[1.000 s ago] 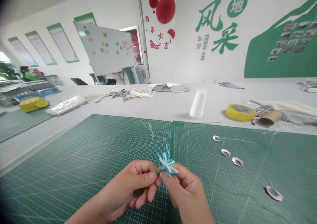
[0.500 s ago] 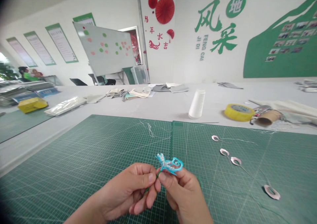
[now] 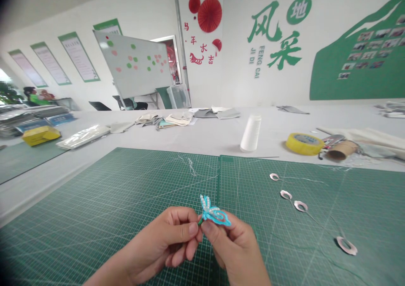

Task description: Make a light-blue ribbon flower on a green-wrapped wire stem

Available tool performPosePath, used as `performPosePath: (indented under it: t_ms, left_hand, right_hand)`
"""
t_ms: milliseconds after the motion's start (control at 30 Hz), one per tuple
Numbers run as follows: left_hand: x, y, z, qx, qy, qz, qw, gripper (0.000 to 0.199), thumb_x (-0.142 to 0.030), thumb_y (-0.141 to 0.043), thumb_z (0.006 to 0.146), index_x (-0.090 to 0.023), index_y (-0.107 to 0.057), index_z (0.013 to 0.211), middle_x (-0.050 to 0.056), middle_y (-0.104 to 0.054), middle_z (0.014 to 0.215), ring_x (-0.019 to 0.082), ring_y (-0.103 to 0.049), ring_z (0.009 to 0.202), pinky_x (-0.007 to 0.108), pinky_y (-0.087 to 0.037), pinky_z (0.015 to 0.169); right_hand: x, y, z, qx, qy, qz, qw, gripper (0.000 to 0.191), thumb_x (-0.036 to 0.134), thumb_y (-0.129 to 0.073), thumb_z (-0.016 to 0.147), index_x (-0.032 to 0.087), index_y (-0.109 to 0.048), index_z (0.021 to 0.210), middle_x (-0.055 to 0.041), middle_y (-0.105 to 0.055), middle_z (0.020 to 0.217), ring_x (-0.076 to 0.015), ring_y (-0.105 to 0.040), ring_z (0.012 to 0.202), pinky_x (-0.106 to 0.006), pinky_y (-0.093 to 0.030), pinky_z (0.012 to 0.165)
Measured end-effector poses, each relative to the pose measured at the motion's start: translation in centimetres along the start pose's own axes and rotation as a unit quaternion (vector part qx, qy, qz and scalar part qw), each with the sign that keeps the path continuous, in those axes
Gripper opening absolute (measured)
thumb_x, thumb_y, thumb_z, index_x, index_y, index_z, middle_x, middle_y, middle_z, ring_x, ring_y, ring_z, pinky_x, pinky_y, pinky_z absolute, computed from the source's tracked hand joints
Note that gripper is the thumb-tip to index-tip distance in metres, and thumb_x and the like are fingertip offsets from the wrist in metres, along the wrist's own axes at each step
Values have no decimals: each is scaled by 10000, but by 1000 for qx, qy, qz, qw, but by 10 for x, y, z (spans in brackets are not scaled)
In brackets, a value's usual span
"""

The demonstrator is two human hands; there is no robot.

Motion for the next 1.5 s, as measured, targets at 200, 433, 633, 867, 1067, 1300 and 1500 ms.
performPosePath:
  t_ms: [200, 433, 633, 867, 1067, 1300, 1500]
  left_hand:
    - [3, 4, 2, 37, 29, -58, 997, 200, -287, -690, 792, -105, -638, 728, 11, -622, 542, 16, -438, 332, 100, -281, 309]
    - [5, 4, 2, 63, 25, -72, 995, 203, -282, -659, 818, -93, -646, 744, 23, -623, 551, 22, -451, 333, 103, -315, 313]
    - [2, -1, 0, 23, -4, -22, 999, 221, -327, -678, 805, -117, -615, 790, 22, -632, 628, 29, -484, 387, 107, -318, 336]
    - [0, -2, 0, -38, -26, 14, 999, 251, -345, -680, 801, -136, -570, 717, -19, -574, 575, 21, -438, 390, 115, -271, 344]
    - [1, 0, 3, -5, -2, -35, 999, 209, -305, -673, 805, -118, -613, 734, -28, -541, 524, 5, -341, 342, 138, -173, 333]
    - [2, 1, 0, 70, 48, -116, 990, 152, -231, -666, 805, -107, -607, 740, -32, -526, 528, 2, -320, 337, 139, -166, 332]
    - [2, -2, -1, 24, 16, -65, 997, 197, -304, -687, 792, -136, -586, 791, -28, -563, 563, 9, -361, 342, 135, -192, 321]
  right_hand:
    - [0, -3, -2, 24, -42, 62, 997, 249, 427, -794, 697, 197, -701, 674, 102, -312, 434, -35, -167, 412, -190, -170, 410]
    - [2, -6, -2, 30, -54, 88, 994, 249, 424, -806, 675, 197, -705, 682, 73, -458, 482, -16, -161, 397, -177, -337, 442]
    - [-1, -4, -1, 13, -27, 89, 996, 245, 416, -805, 675, 199, -693, 678, 47, -477, 520, -59, -322, 434, -191, -276, 424]
    - [0, 3, 0, 8, 9, 10, 1000, 216, 425, -759, 744, 215, -718, 779, 69, -413, 513, -55, -190, 436, -228, -96, 415]
    - [-1, 5, 0, 10, 16, -5, 1000, 214, 433, -744, 757, 223, -736, 795, 79, -355, 489, -67, -183, 448, -243, -97, 428]
    - [1, -3, -2, 7, -3, 35, 999, 242, 452, -788, 683, 220, -723, 707, 96, -281, 456, -67, -166, 445, -238, -101, 435]
    - [2, -2, -2, -20, -7, 41, 999, 271, 466, -790, 681, 207, -712, 696, 96, -310, 456, -59, -165, 442, -231, -98, 434]
Point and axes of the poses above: each hand's wrist, its own z-axis towards the middle knuckle, its own y-axis out of the back of the hand, x = y × z, the point moved 1 cm from there along z, towards the middle knuckle
